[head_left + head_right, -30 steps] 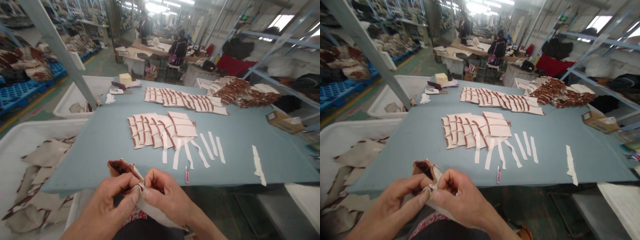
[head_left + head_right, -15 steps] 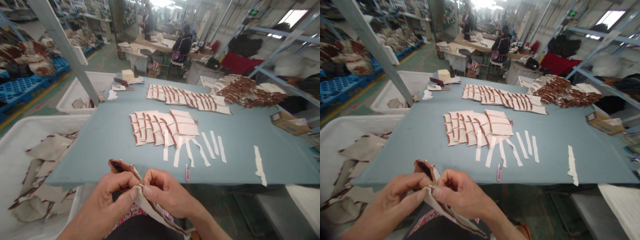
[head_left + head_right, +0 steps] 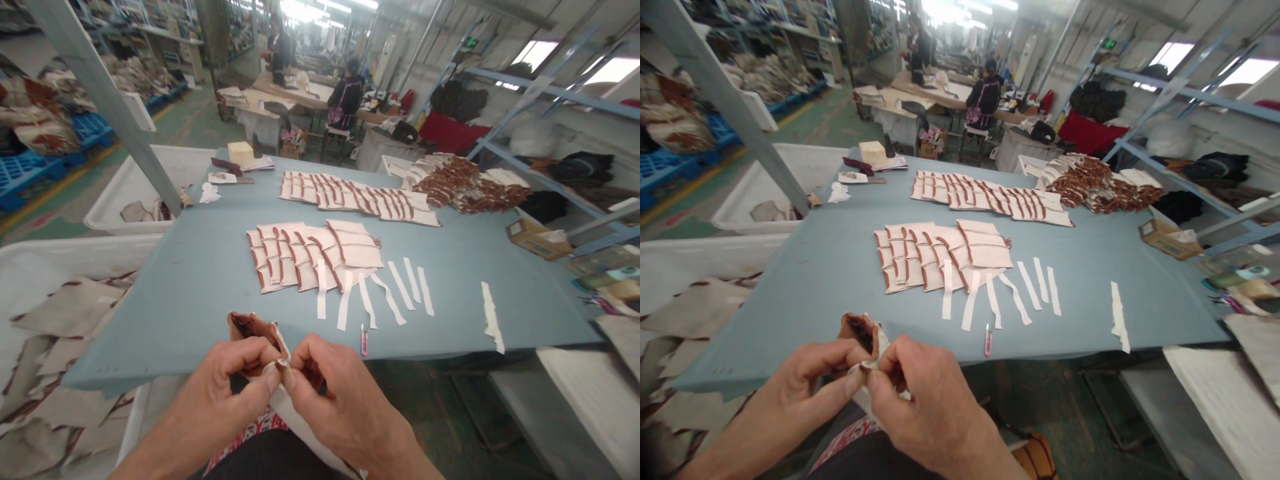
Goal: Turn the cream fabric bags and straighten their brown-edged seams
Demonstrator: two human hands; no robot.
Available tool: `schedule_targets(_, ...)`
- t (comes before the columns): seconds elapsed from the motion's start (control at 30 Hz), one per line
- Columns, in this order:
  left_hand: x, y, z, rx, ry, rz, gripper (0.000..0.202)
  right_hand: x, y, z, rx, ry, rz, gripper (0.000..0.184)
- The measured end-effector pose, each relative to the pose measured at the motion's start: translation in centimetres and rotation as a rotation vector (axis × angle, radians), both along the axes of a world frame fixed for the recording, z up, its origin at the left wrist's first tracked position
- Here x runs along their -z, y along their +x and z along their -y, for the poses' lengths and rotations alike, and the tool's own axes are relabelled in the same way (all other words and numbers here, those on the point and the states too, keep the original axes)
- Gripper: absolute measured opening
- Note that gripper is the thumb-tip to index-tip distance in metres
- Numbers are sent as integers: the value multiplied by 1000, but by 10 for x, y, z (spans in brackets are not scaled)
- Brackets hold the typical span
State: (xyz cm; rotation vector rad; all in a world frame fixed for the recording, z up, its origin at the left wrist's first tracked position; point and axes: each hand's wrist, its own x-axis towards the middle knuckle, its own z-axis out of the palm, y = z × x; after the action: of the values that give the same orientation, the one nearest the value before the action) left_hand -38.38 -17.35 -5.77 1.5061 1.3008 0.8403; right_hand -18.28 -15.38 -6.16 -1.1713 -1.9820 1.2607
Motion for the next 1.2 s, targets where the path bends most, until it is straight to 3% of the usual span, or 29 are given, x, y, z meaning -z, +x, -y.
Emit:
schedule_targets(0.23,-7,5,0,-11,-4,-6,32,-5,3,0,-23,32,64,17)
schedule_targets(0.43,-1,8,7,-53,26,-19,30,-18,2,-12,-35,87,137,23)
schedule_targets(0.53,0,9,9,-54,13,-22,29,-18,1,-17,-54,28,182,25)
schedule_targets(0.73,4,3,5,-67,-126,176,31,-10,-4,-11,-50,-132,54,26)
schedule_targets(0.87,15,-3,4,-64,-136,272,35,-5,-7,-1,5,-108,7,14)
schedule_targets(1.0,22,1,3,-70,-125,216,39,2,-8,6,90,-9,51,12)
schedule_targets(1.1,21,6,2,-131,-33,149,37,10,-9,7,161,37,77,12)
schedule_targets(1.2,22,10,1,-207,67,76,32,20,-12,7,143,22,91,21)
